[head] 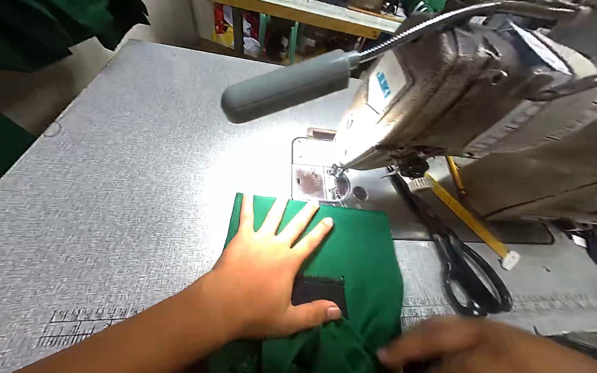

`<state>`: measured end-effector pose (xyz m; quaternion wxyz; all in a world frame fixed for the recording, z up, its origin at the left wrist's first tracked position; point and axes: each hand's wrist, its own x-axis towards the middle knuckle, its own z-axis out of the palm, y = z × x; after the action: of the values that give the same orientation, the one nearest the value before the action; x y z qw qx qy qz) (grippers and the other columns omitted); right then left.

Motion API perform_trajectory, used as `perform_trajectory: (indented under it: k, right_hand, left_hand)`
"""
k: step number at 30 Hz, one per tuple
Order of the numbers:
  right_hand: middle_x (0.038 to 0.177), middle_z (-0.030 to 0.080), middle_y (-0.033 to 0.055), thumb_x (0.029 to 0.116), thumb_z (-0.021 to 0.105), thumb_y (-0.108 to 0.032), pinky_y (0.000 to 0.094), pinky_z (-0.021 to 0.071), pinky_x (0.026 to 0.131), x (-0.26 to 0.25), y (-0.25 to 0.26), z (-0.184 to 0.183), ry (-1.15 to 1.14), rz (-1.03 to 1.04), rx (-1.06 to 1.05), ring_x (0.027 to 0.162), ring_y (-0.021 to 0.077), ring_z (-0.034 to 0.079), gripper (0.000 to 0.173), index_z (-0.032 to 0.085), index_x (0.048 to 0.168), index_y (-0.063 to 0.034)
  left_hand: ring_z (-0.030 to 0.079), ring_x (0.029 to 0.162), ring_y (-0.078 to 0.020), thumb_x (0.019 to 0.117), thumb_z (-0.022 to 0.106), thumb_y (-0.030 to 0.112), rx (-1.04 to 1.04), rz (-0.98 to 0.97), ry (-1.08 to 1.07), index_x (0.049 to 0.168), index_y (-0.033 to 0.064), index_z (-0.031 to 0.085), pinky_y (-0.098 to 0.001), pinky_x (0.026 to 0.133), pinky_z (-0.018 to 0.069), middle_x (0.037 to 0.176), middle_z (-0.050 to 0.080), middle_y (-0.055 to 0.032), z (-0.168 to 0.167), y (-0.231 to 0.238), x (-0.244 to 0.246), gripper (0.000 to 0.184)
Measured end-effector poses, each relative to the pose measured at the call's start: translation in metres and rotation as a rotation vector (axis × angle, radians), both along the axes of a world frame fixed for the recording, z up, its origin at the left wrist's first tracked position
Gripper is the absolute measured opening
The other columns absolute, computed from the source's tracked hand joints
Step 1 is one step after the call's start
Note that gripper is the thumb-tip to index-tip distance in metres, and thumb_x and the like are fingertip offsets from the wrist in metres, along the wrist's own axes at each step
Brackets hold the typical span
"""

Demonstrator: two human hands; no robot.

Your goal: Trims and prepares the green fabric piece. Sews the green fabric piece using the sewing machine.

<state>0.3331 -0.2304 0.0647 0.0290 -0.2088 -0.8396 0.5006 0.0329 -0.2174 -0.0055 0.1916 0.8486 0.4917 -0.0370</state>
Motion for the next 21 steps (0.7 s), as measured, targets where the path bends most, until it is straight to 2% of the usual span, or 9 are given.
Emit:
perform_trajectory:
  k: [1,3,4,6,9,12,15,21]
  right_hand:
    - [0.126,0.071,0.0114,0.1073,0.048,-0.042,0.0426,0.0546,0.102,0.000,0.005,-0.005,-0.015,-0.100,0.147,0.119,0.0210,0.067,0.044,0.076,0.116,-0.0093]
    - [0.118,0.074,0.0059,0.1071,0.050,-0.036,0.0396,0.0571,0.096,-0.010,0.012,-0.030,-0.053,-0.316,0.555,0.112,0.0167,0.069,0.034,0.075,0.114,-0.0131]
    - [0.121,0.073,0.0040,0.1061,0.049,-0.037,0.0409,0.0569,0.096,-0.017,0.017,-0.045,-0.076,-0.384,0.734,0.115,0.0173,0.068,0.034,0.073,0.117,-0.0163]
    - [0.136,0.067,0.0034,0.1059,0.043,-0.042,0.0497,0.0525,0.102,-0.029,0.029,-0.066,-0.142,-0.396,0.927,0.131,0.0231,0.060,0.042,0.069,0.130,-0.0190]
    - [0.146,0.061,0.0008,0.1060,0.036,-0.048,0.0534,0.0462,0.108,-0.038,0.037,-0.079,-0.224,-0.339,1.002,0.141,0.0240,0.051,0.052,0.063,0.139,-0.0193]
    - [0.147,0.060,0.0001,0.1056,0.031,-0.054,0.0558,0.0439,0.109,-0.037,0.038,-0.081,-0.243,-0.327,1.009,0.142,0.0238,0.050,0.057,0.062,0.141,-0.0205]
    - [0.151,0.056,0.0003,0.1038,0.026,-0.062,0.0587,0.0395,0.112,-0.036,0.037,-0.083,-0.263,-0.327,0.987,0.144,0.0236,0.047,0.065,0.057,0.146,-0.0233]
    - [0.159,0.047,-0.0037,0.1036,0.024,-0.063,0.0607,0.0317,0.117,-0.038,0.058,-0.087,-0.299,-0.300,0.961,0.150,0.0194,0.038,0.066,0.053,0.150,-0.0270]
  left_hand:
    - [-0.005,0.157,-0.0408,0.0799,0.020,0.095,-0.001,0.004,0.008,0.165,0.0353,0.012,-0.0861,0.107,-0.0048,0.173,0.006,0.0038,0.000,0.001,0.000,0.105]
    - [-0.001,0.158,-0.0398,0.0791,0.018,0.096,0.039,0.017,0.008,0.165,0.0367,0.016,-0.0853,0.108,-0.0034,0.173,0.011,0.0050,-0.002,-0.001,-0.002,0.104]
    - [0.001,0.158,-0.0399,0.0791,0.018,0.096,0.062,0.017,0.007,0.164,0.0378,0.017,-0.0853,0.108,-0.0019,0.172,0.013,0.0048,-0.003,-0.002,-0.002,0.103]
    - [0.007,0.157,-0.0414,0.0795,0.020,0.096,0.114,0.018,-0.010,0.163,0.0388,0.022,-0.0856,0.108,0.0016,0.172,0.018,0.0033,-0.005,-0.002,-0.002,0.101]
    - [0.011,0.156,-0.0434,0.0805,0.025,0.094,0.170,-0.005,-0.032,0.162,0.0346,0.029,-0.0876,0.105,0.0051,0.170,0.024,0.0006,-0.005,-0.001,-0.003,0.101]
    - [0.012,0.158,-0.0373,0.0808,0.027,0.092,0.246,-0.049,-0.082,0.160,0.0287,0.035,-0.0873,0.105,0.0087,0.168,0.028,0.0057,-0.010,0.002,-0.006,0.102]
    - [0.008,0.158,-0.0344,0.0791,0.024,0.095,0.192,-0.044,-0.075,0.162,0.0327,0.028,-0.0875,0.105,0.0056,0.169,0.024,0.0098,-0.012,0.005,-0.007,0.104]
    - [0.010,0.158,-0.0330,0.0786,0.023,0.095,0.204,-0.028,-0.041,0.161,0.0335,0.032,-0.0861,0.107,0.0046,0.168,0.027,0.0098,-0.012,0.024,-0.012,0.103]
